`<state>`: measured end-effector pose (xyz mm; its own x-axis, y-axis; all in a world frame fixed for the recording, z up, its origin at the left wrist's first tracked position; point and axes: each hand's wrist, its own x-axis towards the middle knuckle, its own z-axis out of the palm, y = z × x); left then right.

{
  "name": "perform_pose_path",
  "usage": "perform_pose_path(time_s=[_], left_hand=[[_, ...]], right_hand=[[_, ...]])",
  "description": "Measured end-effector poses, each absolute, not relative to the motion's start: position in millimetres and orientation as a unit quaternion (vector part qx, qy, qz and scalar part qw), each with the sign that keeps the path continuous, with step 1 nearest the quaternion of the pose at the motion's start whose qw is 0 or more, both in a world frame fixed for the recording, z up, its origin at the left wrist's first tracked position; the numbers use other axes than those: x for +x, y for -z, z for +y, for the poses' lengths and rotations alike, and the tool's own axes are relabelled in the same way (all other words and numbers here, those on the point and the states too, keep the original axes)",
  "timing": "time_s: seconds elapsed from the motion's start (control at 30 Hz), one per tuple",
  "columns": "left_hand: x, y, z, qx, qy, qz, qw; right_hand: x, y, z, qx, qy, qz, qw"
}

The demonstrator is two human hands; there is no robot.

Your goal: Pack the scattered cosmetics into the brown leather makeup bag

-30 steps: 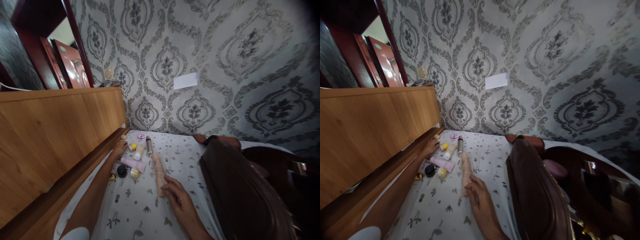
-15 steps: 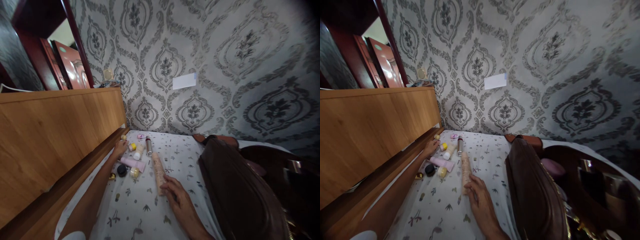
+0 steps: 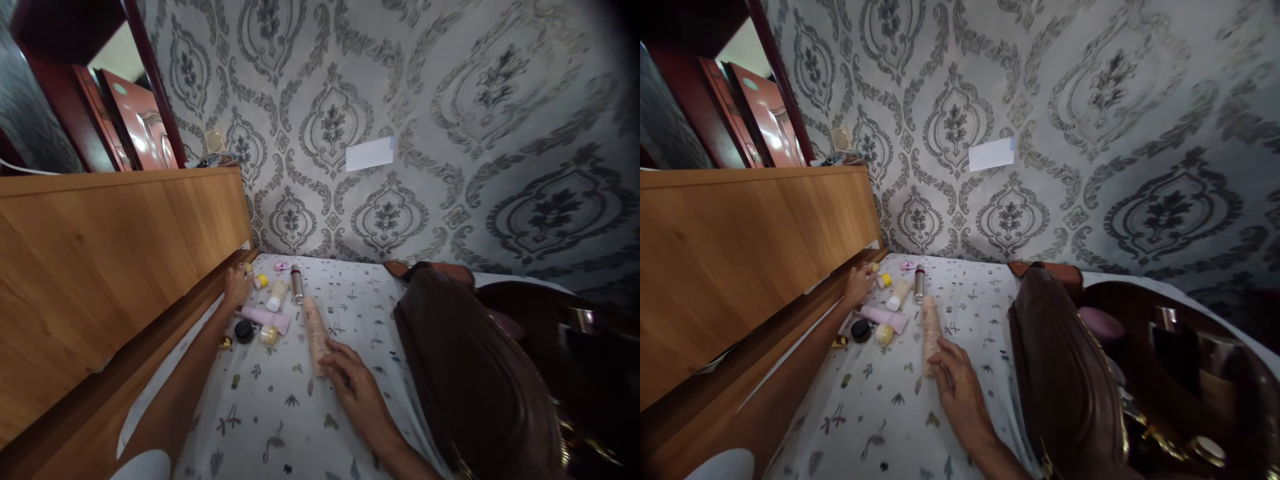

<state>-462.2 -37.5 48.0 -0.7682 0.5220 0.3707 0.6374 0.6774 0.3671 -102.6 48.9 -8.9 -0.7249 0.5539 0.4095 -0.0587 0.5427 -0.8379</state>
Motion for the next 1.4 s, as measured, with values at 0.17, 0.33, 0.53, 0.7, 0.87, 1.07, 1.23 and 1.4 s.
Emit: perform_pose_path(time_s=[0.17,0.33,0.53,0.7,0.87,1.07,1.23,1.4], left_hand=[[-462,-57,-48,-0.303,0.373,-0.87,0.115],[-451,-61,-57,-0.285,0.52,-0.804,0.049],[-421,-58,-72,-0.273,0.661,-0.696,-0.065],[-391,-54,-82,-0.268,0.724,-0.616,-0.156],[-354,-53,-80,-0.289,0.741,-0.559,-0.234],[-300,-49,-70,-0.351,0.706,-0.556,-0.263],[-262,-50,-77,-0.465,0.607,-0.613,-0.199],[-241,-48,-80,-0.521,0.529,-0.648,-0.169]], right_hand=[[-102,6,49,-0.151,-0.454,-0.814,0.328],[-104,9,51,-0.145,-0.454,-0.815,0.331],[-104,10,50,-0.134,-0.484,-0.799,0.331],[-103,6,46,-0.115,-0.514,-0.789,0.317],[-105,7,44,-0.111,-0.529,-0.77,0.338],[-101,-4,43,-0.123,-0.529,-0.764,0.35],[-99,-13,40,-0.134,-0.58,-0.732,0.331],[-103,-14,40,-0.138,-0.645,-0.67,0.342]])
